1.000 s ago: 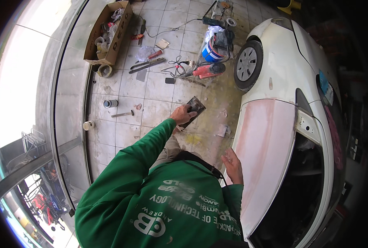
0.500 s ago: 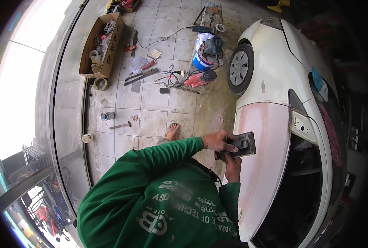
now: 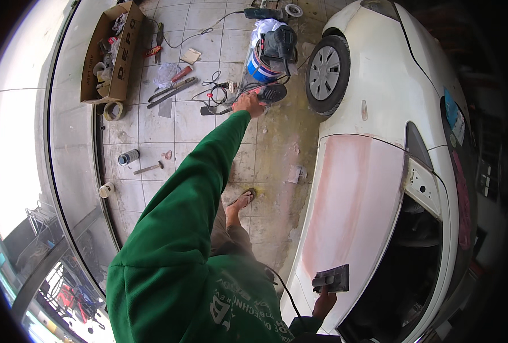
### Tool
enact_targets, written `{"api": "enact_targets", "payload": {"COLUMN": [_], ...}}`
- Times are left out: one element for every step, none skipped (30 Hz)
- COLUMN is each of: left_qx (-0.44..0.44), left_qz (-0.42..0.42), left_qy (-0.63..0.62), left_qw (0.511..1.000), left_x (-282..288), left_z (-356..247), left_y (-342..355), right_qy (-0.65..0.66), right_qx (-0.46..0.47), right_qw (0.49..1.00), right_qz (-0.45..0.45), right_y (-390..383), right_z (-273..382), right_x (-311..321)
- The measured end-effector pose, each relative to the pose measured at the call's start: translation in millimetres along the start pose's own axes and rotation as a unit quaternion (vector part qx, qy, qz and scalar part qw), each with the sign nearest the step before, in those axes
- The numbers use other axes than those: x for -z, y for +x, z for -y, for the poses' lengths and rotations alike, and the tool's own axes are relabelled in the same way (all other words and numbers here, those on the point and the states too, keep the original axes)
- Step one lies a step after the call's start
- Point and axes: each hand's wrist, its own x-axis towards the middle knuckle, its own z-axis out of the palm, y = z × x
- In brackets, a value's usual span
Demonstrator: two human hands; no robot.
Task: The person sands the surface of a white car door using a handheld sanding block and later a power sander. The person moves around the door, applies sanding motions, and briefly inspects the sanding block before resuming work.
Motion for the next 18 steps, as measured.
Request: {"api": "enact_targets", "payload": {"left_qx": [0.027, 0.027, 0.027, 0.028, 0.037, 0.043, 0.050, 0.034, 0.035, 0.036, 0.037, 0.031, 0.023, 0.021, 0.018, 0.025, 0.020, 0.016], "left_qz": [0.004, 0.005, 0.004, 0.000, 0.017, 0.037, 0.051, 0.040, 0.067, 0.086, 0.105, 0.094, 0.077, 0.059, 0.041, 0.033, 0.027, 0.021], "left_qy": [0.048, 0.059, 0.072, 0.085, 0.080, 0.072, 0.072, 0.065, 0.062, 0.057, 0.052, 0.069, 0.070, 0.072, 0.073, 0.070, 0.071, 0.070], "left_qw": [0.998, 0.998, 0.997, 0.996, 0.996, 0.996, 0.995, 0.997, 0.995, 0.994, 0.992, 0.993, 0.994, 0.995, 0.996, 0.997, 0.997, 0.997], "left_x": [-5.9, -13.3, -19.8, -23.1, -23.8, -25.3, -23.5, -25.6, -24.7, -18.1, -13.1, -14.3, -13.2, -15.3, -17.2, -17.4, -17.3, -18.1], "left_z": [-10.8, -12.8, -13.2, -8.5, -3.0, -0.8, 3.2, -1.4, -4.9, -9.5, -13.4, -15.0, -17.6, -10.7, -5.6, -4.9, -4.5, -4.8], "left_y": [7.6, 17.0, 26.8, 36.0, 44.2, 50.4, 54.1, 51.5, 51.0, 56.5, 58.8, 51.4, 50.2, 48.6, 49.0, 48.6, 49.4, 51.8], "right_qy": [0.006, 0.015, 0.027, 0.027, 0.028, 0.003, -0.024, -0.032, -0.040, -0.075, -0.060, -0.045, -0.028, -0.038, -0.021, -0.006, 0.011, -0.016], "right_qx": [-0.011, -0.017, -0.022, -0.030, -0.039, -0.045, -0.041, -0.069, -0.097, -0.109, -0.096, -0.084, -0.065, -0.055, -0.056, -0.059, -0.061, -0.059], "right_qw": [1.000, 1.000, 0.999, 0.999, 0.999, 0.998, 0.999, 0.996, 0.993, 0.988, 0.992, 0.994, 0.997, 0.997, 0.997, 0.997, 0.996, 0.996], "right_qz": [-0.006, -0.010, -0.013, 0.004, 0.021, 0.035, 0.022, 0.041, 0.060, 0.077, 0.062, 0.045, 0.028, 0.040, 0.047, 0.052, 0.058, 0.063], "right_y": [-6.9, -14.7, -21.0, -24.1, -25.6, -25.5, -26.3, -28.0, -29.0, -20.0, -21.7, -24.7, -23.5, -18.0, -13.6, -10.3, -7.2, -4.0], "right_z": [-5.3, -9.1, -12.1, -13.8, -17.5, -48.5, -39.7, -40.5, -41.5, -35.0, -40.2, -44.1, -48.1, -47.2, -46.3, -36.4, -18.4, -2.8], "right_x": [0.5, -3.4, -8.7, -16.9, -22.9, -24.5, -39.7, -43.0, -45.5, -47.4, -50.4, -56.4, -60.6, -61.6, -62.4, -61.3, -61.1, -58.8]}}
